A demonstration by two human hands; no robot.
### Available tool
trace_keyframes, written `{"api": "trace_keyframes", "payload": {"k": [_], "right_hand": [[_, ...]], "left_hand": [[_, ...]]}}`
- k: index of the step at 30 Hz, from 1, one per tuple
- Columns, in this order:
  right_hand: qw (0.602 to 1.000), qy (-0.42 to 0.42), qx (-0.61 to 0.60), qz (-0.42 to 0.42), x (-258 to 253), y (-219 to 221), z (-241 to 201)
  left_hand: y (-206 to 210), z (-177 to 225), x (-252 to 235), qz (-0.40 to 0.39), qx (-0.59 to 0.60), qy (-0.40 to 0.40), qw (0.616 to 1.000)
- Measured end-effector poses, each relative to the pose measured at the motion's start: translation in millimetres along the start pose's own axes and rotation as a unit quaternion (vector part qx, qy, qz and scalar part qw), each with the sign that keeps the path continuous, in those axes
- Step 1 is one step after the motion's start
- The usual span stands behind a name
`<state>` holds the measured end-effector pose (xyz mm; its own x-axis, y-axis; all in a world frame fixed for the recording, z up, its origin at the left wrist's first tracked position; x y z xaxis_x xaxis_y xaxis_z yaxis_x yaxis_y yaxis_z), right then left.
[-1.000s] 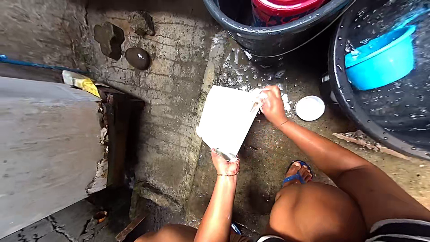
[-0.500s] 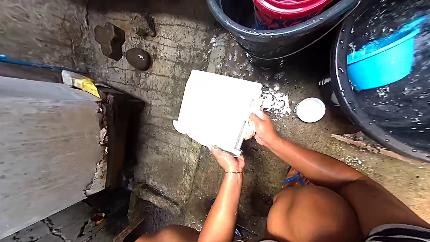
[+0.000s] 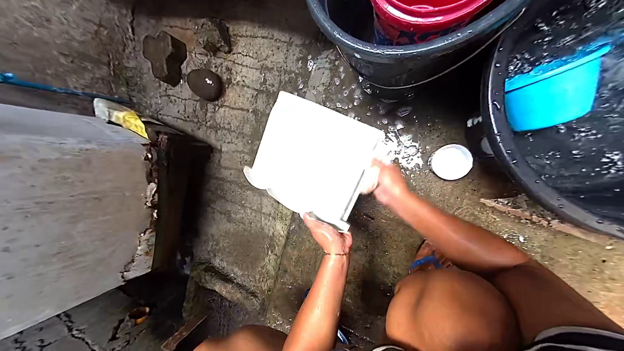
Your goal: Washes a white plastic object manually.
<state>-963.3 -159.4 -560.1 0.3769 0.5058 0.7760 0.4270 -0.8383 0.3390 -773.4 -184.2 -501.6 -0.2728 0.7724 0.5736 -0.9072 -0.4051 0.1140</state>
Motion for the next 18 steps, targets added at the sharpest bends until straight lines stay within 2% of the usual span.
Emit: {"api": "trace_keyframes", "payload": {"k": [2,5,8,10,12,15,18], "right_hand": [[0.997,-0.041,-0.044,0.04,-24,-12,-25],[0.997,-0.062,-0.036,0.022,-17,-10,-19],[0.998,-0.012,0.007,-0.06,28,12,28],[0.997,0.042,0.001,-0.062,36,15,38],[0.997,0.064,-0.024,-0.026,15,5,28],[0.996,0.026,-0.077,0.035,-36,-23,-5],[0.996,-0.015,-0.08,0.02,-46,-32,-22]], "left_hand": [[1,2,4,-0.001,-0.013,0.007,1.0],[5,0,3,0.011,0.003,0.006,1.0],[13,1,-1,0.007,0.019,0.01,1.0],[14,-1,-4,-0.002,0.018,0.013,1.0],[9,-1,-2,-0.008,-0.004,0.02,1.0],[9,-3,8,-0.028,-0.028,0.031,0.999],[11,-4,7,-0.018,-0.007,0.02,1.0]]}}
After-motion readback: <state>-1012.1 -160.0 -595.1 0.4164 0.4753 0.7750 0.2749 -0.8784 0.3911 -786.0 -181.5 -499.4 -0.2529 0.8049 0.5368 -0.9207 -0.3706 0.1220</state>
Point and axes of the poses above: each hand's wrist, its own x-axis away from the middle knuckle, its own y-axis out of the palm, z = x × y, the point moved 10 cm from there along -x, towards the middle knuckle, and after that the axes turned 2 degrees about z, right-handed, at the moved point
